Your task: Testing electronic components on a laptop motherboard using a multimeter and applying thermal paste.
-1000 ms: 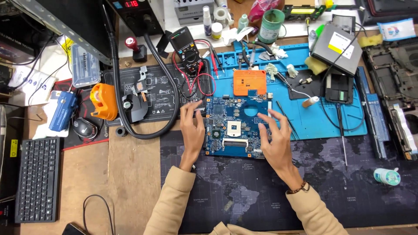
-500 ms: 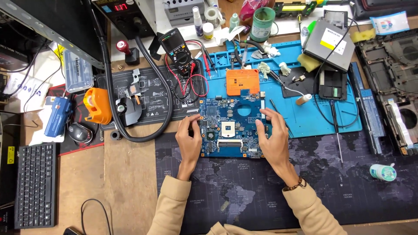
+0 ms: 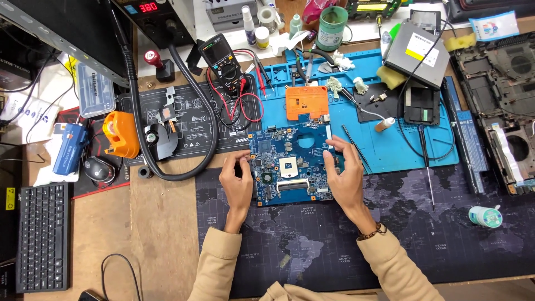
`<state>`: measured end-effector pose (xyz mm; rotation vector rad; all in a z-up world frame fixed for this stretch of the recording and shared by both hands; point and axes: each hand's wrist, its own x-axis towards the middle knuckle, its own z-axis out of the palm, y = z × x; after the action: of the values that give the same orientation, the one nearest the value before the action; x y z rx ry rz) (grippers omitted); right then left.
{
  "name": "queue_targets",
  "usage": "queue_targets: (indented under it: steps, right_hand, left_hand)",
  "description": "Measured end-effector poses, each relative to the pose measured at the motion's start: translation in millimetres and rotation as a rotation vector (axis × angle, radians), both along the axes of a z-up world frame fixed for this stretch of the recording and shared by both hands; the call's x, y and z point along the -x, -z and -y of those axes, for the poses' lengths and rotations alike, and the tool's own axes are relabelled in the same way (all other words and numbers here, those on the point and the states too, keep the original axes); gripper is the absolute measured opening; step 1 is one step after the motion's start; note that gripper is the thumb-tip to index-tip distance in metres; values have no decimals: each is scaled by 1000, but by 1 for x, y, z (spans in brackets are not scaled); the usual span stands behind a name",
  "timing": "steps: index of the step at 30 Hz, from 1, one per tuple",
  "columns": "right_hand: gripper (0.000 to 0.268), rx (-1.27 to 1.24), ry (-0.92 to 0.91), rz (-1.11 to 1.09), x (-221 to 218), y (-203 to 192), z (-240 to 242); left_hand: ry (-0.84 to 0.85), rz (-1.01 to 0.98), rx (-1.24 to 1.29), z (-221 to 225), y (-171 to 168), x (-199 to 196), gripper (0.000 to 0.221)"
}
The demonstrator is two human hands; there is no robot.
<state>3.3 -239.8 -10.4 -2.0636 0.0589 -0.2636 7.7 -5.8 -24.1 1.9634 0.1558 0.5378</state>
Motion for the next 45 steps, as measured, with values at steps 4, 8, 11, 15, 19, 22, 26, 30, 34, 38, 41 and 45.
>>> queue_targets:
  steps: [4, 8, 11, 15, 19, 22, 26, 30, 34, 38, 41, 45]
  right_hand:
    - [21, -14, -1, 6, 0, 7, 7]
    - [19, 7, -10, 13, -2, 3, 6]
    - [22, 39, -12, 32, -9, -11, 3]
    - [25, 64, -48, 86, -36, -19, 6]
    - [27, 241, -150, 83, -72, -23, 11]
    - [30, 273, -171, 42, -93, -25, 9]
    - [32, 356, -184, -51, -119, -13, 12]
    - [31, 463, -223, -26, -138, -1, 15]
    - [33, 422, -220, -21, -147, -19, 12]
    - [31, 377, -221, -81, -153, -11, 14]
    - [29, 326, -223, -82, -158, -8, 14]
    - [28, 219, -261, -100, -162, -5, 20]
  left_hand:
    - [-6, -1, 10, 2, 0, 1, 25]
    - [-13, -12, 3, 1, 2, -1, 25]
    - [-5, -9, -47, 0, 5, -5, 23]
    - [77, -10, -175, 10, -16, -25, 20]
    - [278, -120, -144, 30, -28, -73, 19]
    - [358, -124, -204, 44, -30, -112, 22]
    - [376, -96, -311, 56, -11, -163, 17]
    - [338, -141, -386, 69, 6, -191, 19]
    - [316, -214, -391, 77, 3, -202, 24]
    - [273, -245, -394, 81, -7, -202, 32]
    - [247, -253, -389, 82, -14, -203, 36]
    - [215, -185, -335, 80, -8, -210, 29]
